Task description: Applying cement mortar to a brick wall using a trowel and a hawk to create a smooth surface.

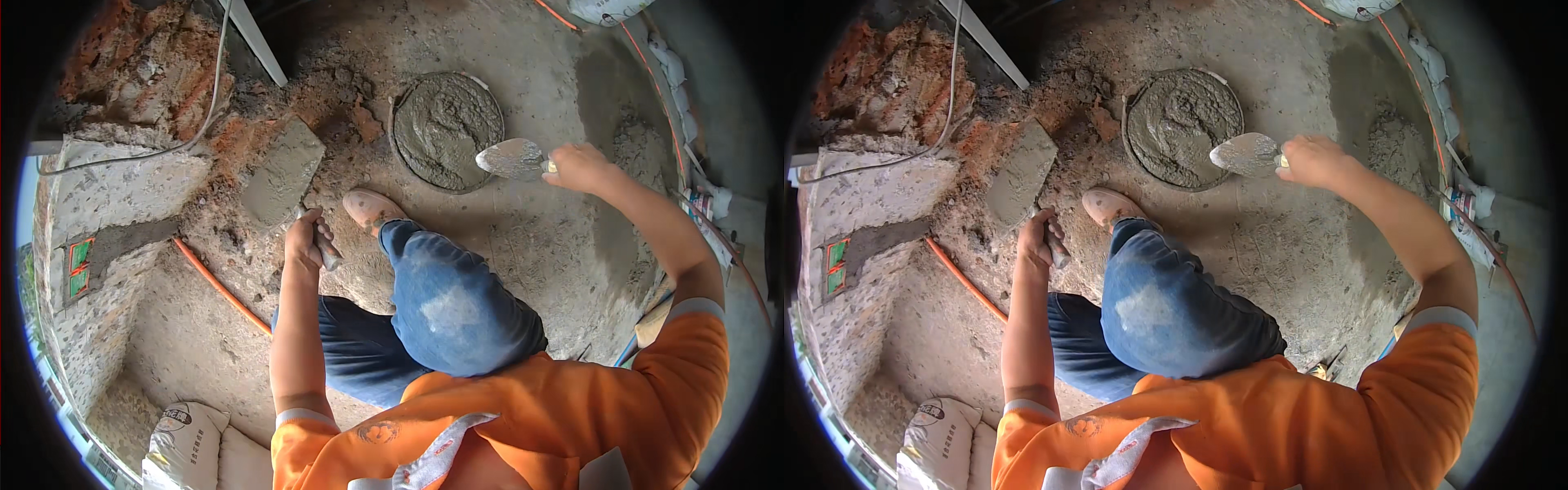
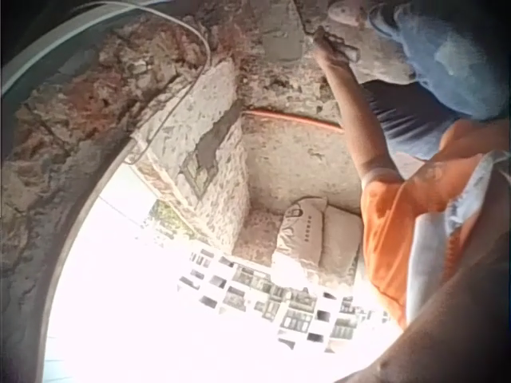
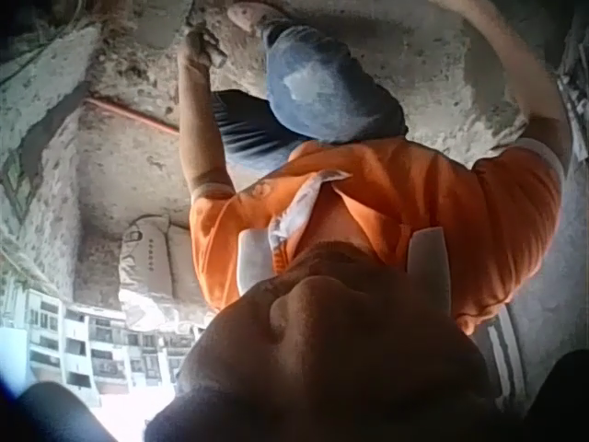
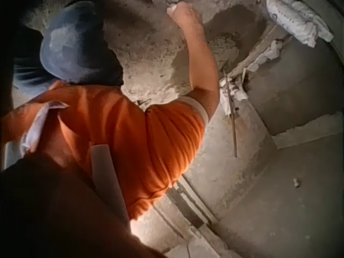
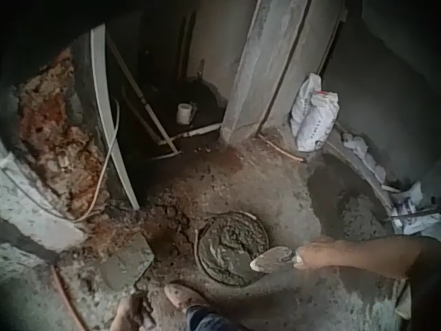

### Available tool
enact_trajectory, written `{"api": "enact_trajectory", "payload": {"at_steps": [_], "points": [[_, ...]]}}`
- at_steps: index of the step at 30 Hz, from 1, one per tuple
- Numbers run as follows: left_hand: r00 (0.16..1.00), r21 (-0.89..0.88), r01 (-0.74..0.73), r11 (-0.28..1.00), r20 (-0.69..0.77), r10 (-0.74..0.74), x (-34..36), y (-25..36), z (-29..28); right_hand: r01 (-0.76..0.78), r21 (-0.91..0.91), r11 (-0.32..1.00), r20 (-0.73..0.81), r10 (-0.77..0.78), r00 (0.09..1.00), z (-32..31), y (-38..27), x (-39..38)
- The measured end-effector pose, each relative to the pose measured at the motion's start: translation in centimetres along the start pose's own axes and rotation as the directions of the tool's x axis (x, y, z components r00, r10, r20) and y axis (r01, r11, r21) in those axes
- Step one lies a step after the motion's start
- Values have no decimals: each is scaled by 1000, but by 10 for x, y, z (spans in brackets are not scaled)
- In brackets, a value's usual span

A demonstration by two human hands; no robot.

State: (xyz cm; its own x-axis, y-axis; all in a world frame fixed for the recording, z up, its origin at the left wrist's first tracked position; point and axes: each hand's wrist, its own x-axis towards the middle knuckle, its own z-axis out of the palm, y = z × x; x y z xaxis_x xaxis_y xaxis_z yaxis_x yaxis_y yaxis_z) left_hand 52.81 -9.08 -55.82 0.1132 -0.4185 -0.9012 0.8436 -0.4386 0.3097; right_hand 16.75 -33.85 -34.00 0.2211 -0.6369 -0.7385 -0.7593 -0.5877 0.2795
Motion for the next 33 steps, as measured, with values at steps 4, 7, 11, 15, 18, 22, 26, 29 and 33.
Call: {"api": "enact_trajectory", "payload": {"at_steps": [4,7,11,15,18,22,26,29,33], "points": [[1000,45,-24,999,-12,25,29,-13,28,111,-163,980,149,-87,985,8,-18,59],[983,26,-121,992,-132,123,42,-35,23,114,82,990,248,-131,960,33,-47,107],[966,40,-196,980,-163,200,42,-35,26,-173,607,775,448,-154,881,53,-60,123],[945,143,-237,961,-195,262,35,-20,39,-381,824,418,508,-248,825,73,-76,119],[949,229,-209,951,-187,254,53,-19,32,-485,857,172,514,-315,798,79,-88,114],[967,251,-127,960,-186,176,53,-16,39,-574,791,-212,412,-509,756,85,-85,110],[925,321,-265,909,-181,333,63,-25,26,-644,538,-543,277,-608,744,77,-64,76],[901,387,-318,865,-160,403,59,-23,23,-433,895,-104,406,-207,890,60,-62,38],[897,461,-321,827,-132,422,67,-22,10,-154,952,263,137,85,987,79,-69,66]]}}
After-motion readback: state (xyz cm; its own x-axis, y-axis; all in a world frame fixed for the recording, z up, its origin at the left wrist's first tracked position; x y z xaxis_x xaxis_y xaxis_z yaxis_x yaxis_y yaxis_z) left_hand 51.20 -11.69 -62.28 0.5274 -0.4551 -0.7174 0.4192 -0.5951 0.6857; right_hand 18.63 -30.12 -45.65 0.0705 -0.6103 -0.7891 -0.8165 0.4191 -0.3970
